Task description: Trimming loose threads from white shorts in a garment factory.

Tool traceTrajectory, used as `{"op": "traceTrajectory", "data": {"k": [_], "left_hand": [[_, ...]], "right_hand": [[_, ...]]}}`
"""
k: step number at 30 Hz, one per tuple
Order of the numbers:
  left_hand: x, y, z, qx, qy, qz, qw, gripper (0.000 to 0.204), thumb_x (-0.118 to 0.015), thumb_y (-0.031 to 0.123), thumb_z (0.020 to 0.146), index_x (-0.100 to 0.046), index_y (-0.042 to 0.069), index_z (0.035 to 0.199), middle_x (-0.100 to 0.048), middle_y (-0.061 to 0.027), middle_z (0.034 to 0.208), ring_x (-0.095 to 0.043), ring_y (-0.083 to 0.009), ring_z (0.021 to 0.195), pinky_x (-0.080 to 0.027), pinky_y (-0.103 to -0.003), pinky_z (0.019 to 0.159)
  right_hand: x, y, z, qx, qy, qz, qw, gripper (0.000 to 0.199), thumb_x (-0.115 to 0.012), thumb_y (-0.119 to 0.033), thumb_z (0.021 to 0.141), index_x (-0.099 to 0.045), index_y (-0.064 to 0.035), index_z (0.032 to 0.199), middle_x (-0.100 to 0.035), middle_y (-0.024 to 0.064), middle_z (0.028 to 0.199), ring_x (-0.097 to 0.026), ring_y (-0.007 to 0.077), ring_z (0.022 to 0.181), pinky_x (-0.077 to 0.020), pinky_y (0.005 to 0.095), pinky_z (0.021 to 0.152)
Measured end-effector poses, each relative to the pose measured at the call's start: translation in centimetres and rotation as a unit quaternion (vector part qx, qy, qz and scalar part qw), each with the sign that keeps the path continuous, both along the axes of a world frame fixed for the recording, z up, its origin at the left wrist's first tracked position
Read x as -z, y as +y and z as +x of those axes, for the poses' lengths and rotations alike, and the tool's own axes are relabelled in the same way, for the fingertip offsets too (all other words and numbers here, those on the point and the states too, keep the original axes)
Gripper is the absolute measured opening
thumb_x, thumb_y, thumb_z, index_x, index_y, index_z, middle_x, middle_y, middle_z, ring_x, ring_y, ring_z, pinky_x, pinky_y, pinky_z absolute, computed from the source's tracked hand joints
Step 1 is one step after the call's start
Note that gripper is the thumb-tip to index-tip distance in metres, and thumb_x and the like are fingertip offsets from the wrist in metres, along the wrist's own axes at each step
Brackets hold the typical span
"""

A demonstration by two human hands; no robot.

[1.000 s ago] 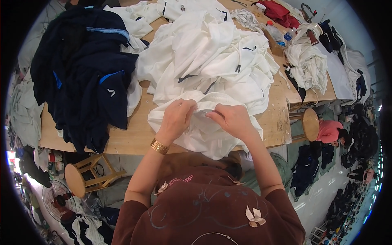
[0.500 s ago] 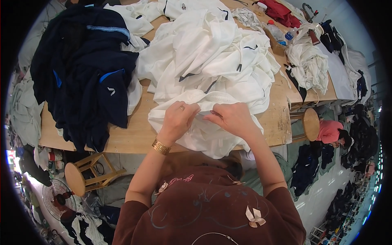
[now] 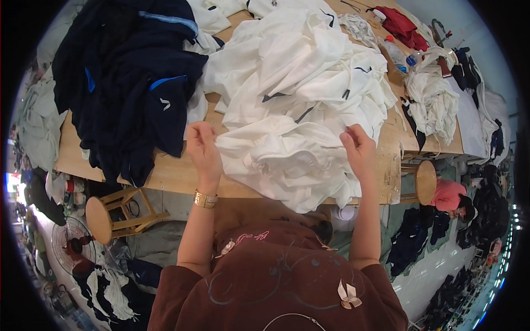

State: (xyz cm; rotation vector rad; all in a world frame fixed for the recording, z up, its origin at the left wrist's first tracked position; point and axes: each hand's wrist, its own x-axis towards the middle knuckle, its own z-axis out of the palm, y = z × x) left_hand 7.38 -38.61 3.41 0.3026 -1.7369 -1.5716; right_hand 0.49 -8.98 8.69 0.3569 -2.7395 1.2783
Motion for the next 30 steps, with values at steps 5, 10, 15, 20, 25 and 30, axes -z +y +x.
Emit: {"op": "traceTrajectory", "data": {"k": [5,10,15,20,25,30], "left_hand": [[2.1,1.7,2.0,0.123,-0.266,-0.052,0.955,0.012,-0.061,0.012,0.082,-0.054,0.003,0.087,-0.055,-0.0056,0.07,-0.052,-0.0104,0.061,-0.043,-0.022,0.059],[3.7,5.0,2.0,0.152,-0.247,-0.234,0.928,0.029,-0.071,0.011,0.067,-0.055,0.002,0.089,-0.057,-0.0162,0.078,-0.059,-0.0312,0.076,-0.047,-0.038,0.068],[5.6,3.6,1.1,0.173,-0.298,-0.326,0.88,0.028,-0.063,0.017,0.076,-0.053,0.001,0.098,-0.057,-0.0165,0.084,-0.058,-0.0327,0.081,-0.047,-0.04,0.07],[3.8,-1.0,0.9,0.264,-0.436,0.022,0.86,0.031,-0.05,0.024,0.089,-0.053,0.0,0.109,-0.061,-0.0149,0.096,-0.061,-0.0243,0.087,-0.049,-0.037,0.074],[-0.4,-1.6,0.4,0.393,-0.117,0.515,0.753,0.036,-0.045,0.023,0.093,-0.049,-0.006,0.115,-0.056,-0.0143,0.115,-0.056,-0.023,0.104,-0.045,-0.036,0.091],[-1.3,-1.0,0.1,0.414,-0.044,0.567,0.711,0.036,-0.042,0.022,0.095,-0.045,-0.003,0.12,-0.053,-0.0128,0.119,-0.052,-0.0212,0.11,-0.041,-0.036,0.096]], "right_hand": [[2.1,0.1,0.5,0.074,0.001,0.039,0.997,0.03,-0.073,-0.031,0.072,-0.062,-0.0066,0.086,-0.049,0.0026,0.052,-0.041,0.0102,0.045,-0.0346,0.0248,0.044],[1.9,-2.9,3.6,-0.04,0.063,0.053,0.996,0.031,-0.073,-0.031,0.07,-0.064,-0.0122,0.092,-0.057,0.0054,0.056,-0.054,0.0182,0.045,-0.042,0.0301,0.045],[3.8,-1.8,5.0,-0.122,0.055,0.123,0.983,0.026,-0.072,-0.024,0.069,-0.063,-0.0108,0.089,-0.058,0.0068,0.059,-0.057,0.0232,0.051,-0.0432,0.031,0.049],[0.0,1.4,6.8,-0.161,-0.168,0.114,0.966,0.011,-0.071,-0.014,0.071,-0.065,-0.0052,0.075,-0.055,0.0019,0.054,-0.05,0.0064,0.051,-0.0373,0.0224,0.048],[-0.6,3.2,7.5,-0.184,-0.257,-0.096,0.944,0.006,-0.07,-0.008,0.072,-0.068,-0.0041,0.076,-0.057,-0.0029,0.057,-0.042,0.0023,0.051,-0.0344,0.0202,0.047],[-0.4,-2.9,4.2,0.006,-0.046,-0.233,0.971,0.017,-0.071,-0.009,0.073,-0.068,-0.0049,0.089,-0.058,-0.0008,0.062,-0.043,0.0027,0.056,-0.0326,0.0178,0.049]]}}
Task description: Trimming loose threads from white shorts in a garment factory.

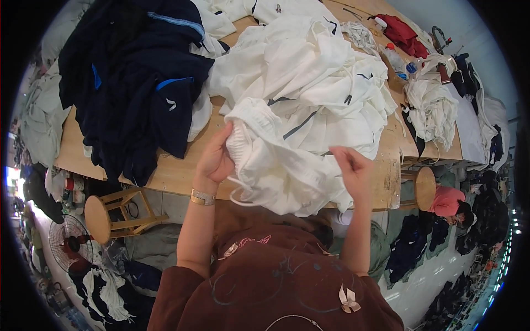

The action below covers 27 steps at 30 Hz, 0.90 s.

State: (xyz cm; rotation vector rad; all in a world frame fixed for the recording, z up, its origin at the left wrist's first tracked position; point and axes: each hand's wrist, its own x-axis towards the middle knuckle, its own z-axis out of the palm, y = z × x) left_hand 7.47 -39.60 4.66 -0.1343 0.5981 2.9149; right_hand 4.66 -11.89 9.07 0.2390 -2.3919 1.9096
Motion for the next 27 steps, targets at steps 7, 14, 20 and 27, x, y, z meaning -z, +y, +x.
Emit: {"op": "traceTrajectory", "data": {"k": [7,14,20,27], "left_hand": [[0.0,1.0,0.0,0.008,-0.01,0.01,1.0,0.038,-0.036,0.024,0.097,-0.042,0.003,0.127,-0.05,-0.0115,0.126,-0.05,-0.0226,0.114,-0.04,-0.038,0.097],[-0.1,-0.8,0.5,0.136,-0.069,-0.006,0.988,0.044,-0.044,0.031,0.093,-0.048,-0.003,0.12,-0.058,-0.0144,0.114,-0.058,-0.0212,0.101,-0.046,-0.034,0.088],[0.8,1.4,-0.6,0.246,-0.118,0.12,0.955,0.045,-0.041,0.032,0.094,-0.05,-0.005,0.118,-0.057,-0.0149,0.115,-0.058,-0.024,0.101,-0.047,-0.035,0.087],[2.6,1.7,-0.9,0.26,-0.135,0.182,0.938,0.044,-0.04,0.034,0.094,-0.052,-0.003,0.114,-0.059,-0.0154,0.112,-0.059,-0.0258,0.099,-0.047,-0.036,0.086]], "right_hand": [[1.0,-6.0,-1.0,-0.135,0.323,0.246,0.904,0.034,-0.077,-0.015,0.067,-0.066,-0.0098,0.099,-0.051,-0.0003,0.068,-0.046,0.0061,0.062,-0.0402,0.0223,0.057],[1.3,-0.1,-2.5,-0.088,-0.39,-0.416,0.817,0.031,-0.06,-0.026,0.082,-0.059,0.0025,0.094,-0.063,0.0153,0.086,-0.062,0.0239,0.08,-0.0511,0.0354,0.072],[2.8,0.1,-3.8,-0.1,-0.396,-0.516,0.753,0.039,-0.053,-0.04,0.085,-0.059,-0.001,0.088,-0.063,0.0181,0.09,-0.061,0.0308,0.08,-0.0491,0.0433,0.074],[4.4,0.5,-3.1,-0.086,-0.345,-0.535,0.767,0.027,-0.053,-0.035,0.087,-0.059,-0.008,0.087,-0.061,0.0085,0.076,-0.06,0.0249,0.072,-0.0499,0.0404,0.069]]}}
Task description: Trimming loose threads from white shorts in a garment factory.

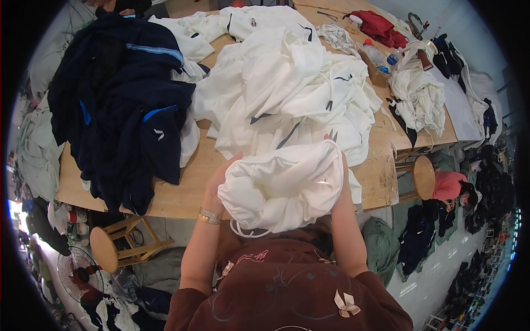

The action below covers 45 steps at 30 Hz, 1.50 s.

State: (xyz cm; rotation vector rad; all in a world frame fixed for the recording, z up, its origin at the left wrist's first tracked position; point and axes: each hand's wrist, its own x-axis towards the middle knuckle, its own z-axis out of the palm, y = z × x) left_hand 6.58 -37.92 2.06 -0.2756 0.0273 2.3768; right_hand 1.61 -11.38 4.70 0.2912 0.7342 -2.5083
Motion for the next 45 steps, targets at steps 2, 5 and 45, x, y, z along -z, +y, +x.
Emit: {"op": "traceTrajectory", "data": {"k": [2,5,45], "left_hand": [[-0.1,0.3,-0.3,-0.007,0.007,-0.023,1.0,0.045,-0.04,0.035,0.094,-0.053,-0.003,0.114,-0.059,-0.0156,0.112,-0.059,-0.0262,0.098,-0.048,-0.037,0.086],[0.3,-0.2,-0.2,-0.046,0.037,0.002,0.998,0.047,-0.042,0.038,0.092,-0.053,-0.002,0.113,-0.06,-0.0176,0.109,-0.059,-0.0293,0.099,-0.048,-0.041,0.086],[3.1,-2.6,0.3,-0.186,0.096,-0.078,0.975,0.046,-0.035,0.035,0.093,-0.043,0.006,0.127,-0.047,-0.015,0.128,-0.046,-0.0334,0.116,-0.036,-0.05,0.098]], "right_hand": [[1.2,0.1,-1.0,0.014,-0.03,0.026,0.999,0.024,-0.054,-0.031,0.087,-0.059,-0.0078,0.086,-0.061,0.0079,0.076,-0.06,0.0236,0.071,-0.0502,0.0379,0.067],[2.6,0.7,-2.2,0.006,-0.081,0.112,0.99,0.02,-0.054,-0.022,0.089,-0.061,-0.0032,0.087,-0.061,0.0047,0.073,-0.06,0.0165,0.065,-0.0504,0.0312,0.063],[1.4,4.8,1.5,0.187,0.021,-0.194,0.963,0.023,-0.045,-0.03,0.092,-0.057,-0.0106,0.09,-0.031,-0.0079,0.045,-0.049,0.0096,0.063,-0.0373,0.043,0.096]]}}
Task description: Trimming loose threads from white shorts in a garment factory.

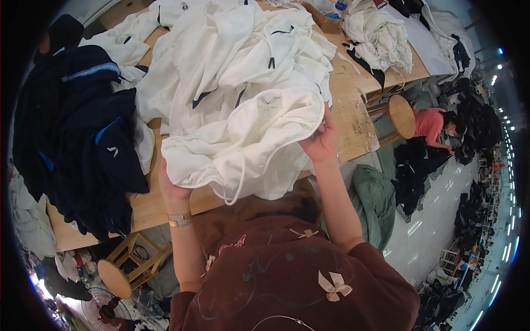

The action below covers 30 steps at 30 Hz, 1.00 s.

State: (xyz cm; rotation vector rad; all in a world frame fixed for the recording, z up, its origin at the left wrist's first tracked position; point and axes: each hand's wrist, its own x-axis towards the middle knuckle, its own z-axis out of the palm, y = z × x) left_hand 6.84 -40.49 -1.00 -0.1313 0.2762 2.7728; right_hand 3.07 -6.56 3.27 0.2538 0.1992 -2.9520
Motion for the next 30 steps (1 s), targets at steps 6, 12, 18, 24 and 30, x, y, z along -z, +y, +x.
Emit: {"op": "traceTrajectory", "data": {"k": [6,12,18,24,30], "left_hand": [[-2.6,0.7,-0.5,-0.062,-0.009,0.071,0.995,0.047,-0.037,0.026,0.086,-0.044,0.001,0.125,-0.043,-0.0161,0.132,-0.039,-0.0326,0.122,-0.027,-0.046,0.105],[-3.2,2.0,-1.6,-0.053,-0.036,0.119,0.991,0.043,-0.044,0.021,0.083,-0.045,-0.005,0.117,-0.052,-0.0168,0.118,-0.048,-0.0295,0.109,-0.035,-0.041,0.097],[-4.0,3.0,-1.5,-0.075,-0.019,0.009,0.997,0.031,-0.047,0.014,0.087,-0.048,-0.005,0.111,-0.056,-0.014,0.111,-0.053,-0.0234,0.103,-0.043,-0.035,0.089],[-4.0,2.5,-1.0,-0.038,0.033,0.032,0.998,0.033,-0.048,0.013,0.086,-0.047,0.0,0.116,-0.056,-0.0106,0.112,-0.054,-0.0214,0.103,-0.045,-0.035,0.087],[-7.2,3.8,-0.6,-0.084,-0.002,-0.131,0.988,0.038,-0.048,0.01,0.085,-0.043,0.004,0.122,-0.054,-0.0089,0.117,-0.056,-0.0197,0.103,-0.046,-0.032,0.088]], "right_hand": [[0.0,0.6,-0.3,0.024,-0.051,0.014,0.998,0.031,-0.056,-0.025,0.086,-0.042,-0.0159,0.06,-0.034,-0.0089,0.046,-0.047,0.0098,0.059,-0.0416,0.0393,0.083],[0.3,1.7,-0.5,0.04,-0.054,0.016,0.998,0.031,-0.056,-0.023,0.086,-0.04,-0.0159,0.061,-0.031,-0.009,0.049,-0.042,0.0059,0.055,-0.0376,0.0331,0.08],[0.2,1.4,-0.6,0.048,-0.065,0.068,0.994,0.032,-0.056,-0.023,0.088,-0.039,-0.0163,0.061,-0.03,-0.0086,0.049,-0.04,0.0053,0.052,-0.0383,0.0291,0.073],[0.9,2.4,-0.4,0.02,-0.038,0.077,0.996,0.031,-0.055,-0.027,0.088,-0.044,-0.0165,0.062,-0.031,-0.0087,0.047,-0.033,0.004,0.042,-0.0331,0.0186,0.049],[-0.7,2.0,0.3,0.043,-0.064,0.144,0.987,0.028,-0.054,-0.028,0.089,-0.047,-0.0164,0.064,-0.032,-0.0092,0.046,-0.032,0.0033,0.041,-0.0318,0.0184,0.043]]}}
